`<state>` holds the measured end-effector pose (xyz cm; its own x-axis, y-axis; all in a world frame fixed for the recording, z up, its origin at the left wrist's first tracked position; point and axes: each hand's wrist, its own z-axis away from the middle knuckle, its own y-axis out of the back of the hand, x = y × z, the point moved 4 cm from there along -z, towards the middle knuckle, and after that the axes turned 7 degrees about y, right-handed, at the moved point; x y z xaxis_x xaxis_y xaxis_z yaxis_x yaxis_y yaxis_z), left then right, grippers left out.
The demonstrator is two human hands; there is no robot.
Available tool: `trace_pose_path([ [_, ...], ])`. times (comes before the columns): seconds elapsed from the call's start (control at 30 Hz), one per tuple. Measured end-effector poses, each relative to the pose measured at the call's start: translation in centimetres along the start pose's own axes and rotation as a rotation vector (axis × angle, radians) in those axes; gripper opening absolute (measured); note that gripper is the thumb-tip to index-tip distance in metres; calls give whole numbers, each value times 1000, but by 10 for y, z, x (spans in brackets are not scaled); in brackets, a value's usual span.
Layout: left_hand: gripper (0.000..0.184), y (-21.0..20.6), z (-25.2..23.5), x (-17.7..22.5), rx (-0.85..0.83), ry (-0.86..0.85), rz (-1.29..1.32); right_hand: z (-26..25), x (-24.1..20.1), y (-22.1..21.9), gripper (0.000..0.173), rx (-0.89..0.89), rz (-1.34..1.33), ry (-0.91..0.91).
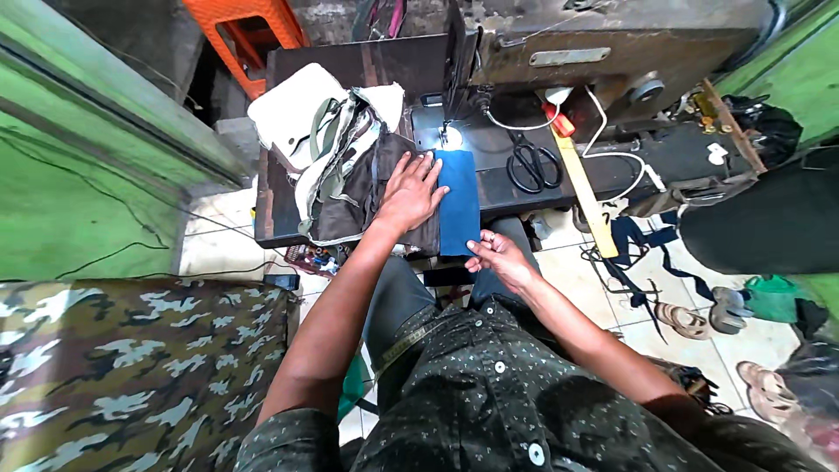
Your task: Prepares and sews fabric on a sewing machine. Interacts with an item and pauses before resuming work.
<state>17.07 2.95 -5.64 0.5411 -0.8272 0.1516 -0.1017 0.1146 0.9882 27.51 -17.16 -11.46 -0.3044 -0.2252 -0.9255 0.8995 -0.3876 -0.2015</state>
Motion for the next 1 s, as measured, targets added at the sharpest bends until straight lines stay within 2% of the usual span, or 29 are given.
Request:
trace_pose_path([
  [0.17, 63, -4, 0, -1, 28, -14, -16, -1, 1, 3, 9, -24, -28, -6],
  [0.23, 63, -4, 0, -2, 36, -12, -18, -1, -1, 3, 13, -61, 37, -21],
  [0.3, 61, -4, 2, -1, 36, -3, -23, 3, -12, 6, 28, -142, 375, -66],
  [0.37, 62, -5, 1, -1, 32, 3, -27, 5, -40, 10, 44, -217, 930, -50],
  [0.4, 62, -6, 1, -2, 35, 3, -23, 6, -57, 9, 46, -179, 1121, 37],
  [0.47, 62, -7, 2, -2, 30, -1, -15, 1, -86, 6, 39, -14, 1298, 306],
  [0.57, 61, -6, 3, 0, 23, -2, -2, -29, -104, -4, 28, 92, 1332, 681],
  [0.67, 62, -5, 3, 0, 43, -4, 6, -68, -100, -19, 36, 6, 1309, 879],
  [0.73, 63, -3, 4, 1, 58, 14, 29, -83, -94, -27, 40, -23, 1344, 892],
  [0.87, 50, 2, 9, 3, 121, 37, 74, -94, -78, -25, 39, 8, 1393, 837],
  [1.0, 43, 0, 8, 2, 106, 27, 66, -95, -75, -20, 40, -5, 1359, 829],
])
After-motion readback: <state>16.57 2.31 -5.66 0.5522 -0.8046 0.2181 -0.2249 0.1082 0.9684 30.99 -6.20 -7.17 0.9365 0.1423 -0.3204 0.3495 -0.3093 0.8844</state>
